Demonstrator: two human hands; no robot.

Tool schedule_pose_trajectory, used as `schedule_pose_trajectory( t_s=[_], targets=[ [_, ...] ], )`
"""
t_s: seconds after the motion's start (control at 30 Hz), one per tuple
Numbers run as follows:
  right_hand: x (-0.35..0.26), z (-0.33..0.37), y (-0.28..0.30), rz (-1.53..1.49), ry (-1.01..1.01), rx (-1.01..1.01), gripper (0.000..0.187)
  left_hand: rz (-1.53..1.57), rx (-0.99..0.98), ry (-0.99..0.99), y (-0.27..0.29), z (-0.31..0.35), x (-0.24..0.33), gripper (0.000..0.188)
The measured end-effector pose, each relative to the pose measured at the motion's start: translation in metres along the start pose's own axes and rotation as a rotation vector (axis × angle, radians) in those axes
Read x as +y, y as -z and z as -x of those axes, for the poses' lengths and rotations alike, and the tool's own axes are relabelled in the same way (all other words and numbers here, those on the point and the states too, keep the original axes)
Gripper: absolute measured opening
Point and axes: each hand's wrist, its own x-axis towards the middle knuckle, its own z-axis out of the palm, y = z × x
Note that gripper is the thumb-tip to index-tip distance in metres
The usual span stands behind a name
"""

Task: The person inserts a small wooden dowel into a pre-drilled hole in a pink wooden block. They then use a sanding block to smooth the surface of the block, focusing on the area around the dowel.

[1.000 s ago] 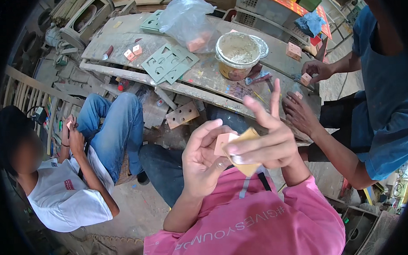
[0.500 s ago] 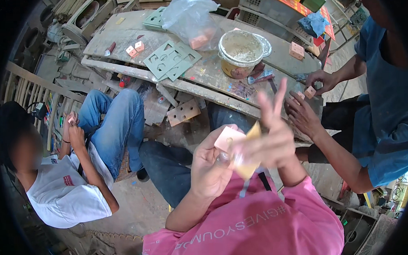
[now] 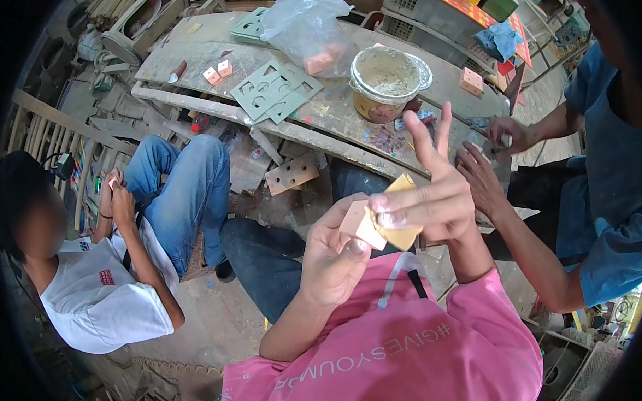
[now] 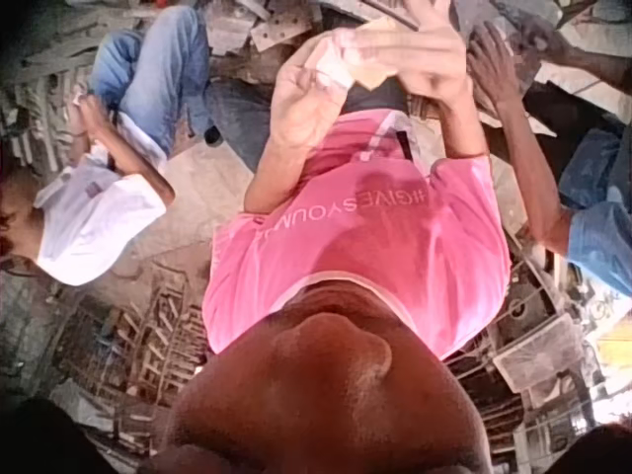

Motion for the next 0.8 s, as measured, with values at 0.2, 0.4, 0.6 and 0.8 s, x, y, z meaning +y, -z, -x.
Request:
schedule_pose_trajectory(
  t_s=[0.2,0.4,0.6,0.8],
  targets=[
    [-0.001,-0.007,0.006,0.033,0.019,-0.007,0.018,0.006,0.06,-0.01,-0.01,-0.003,-0.004,0.056],
    [-0.005,-0.018,0.007,-0.03,0.027,-0.055,0.03,-0.033,0.014,0.002,-0.006,-0.001,0.0,0.058],
    [-0.008,-0.021,0.009,-0.067,0.071,-0.102,0.027,-0.05,0.004,0.002,-0.007,0.0,0.002,0.057],
    [-0.002,-0.017,0.008,-0.038,0.049,-0.086,0.027,-0.05,-0.012,0.018,-0.006,0.005,0.003,0.056]
  ],
)
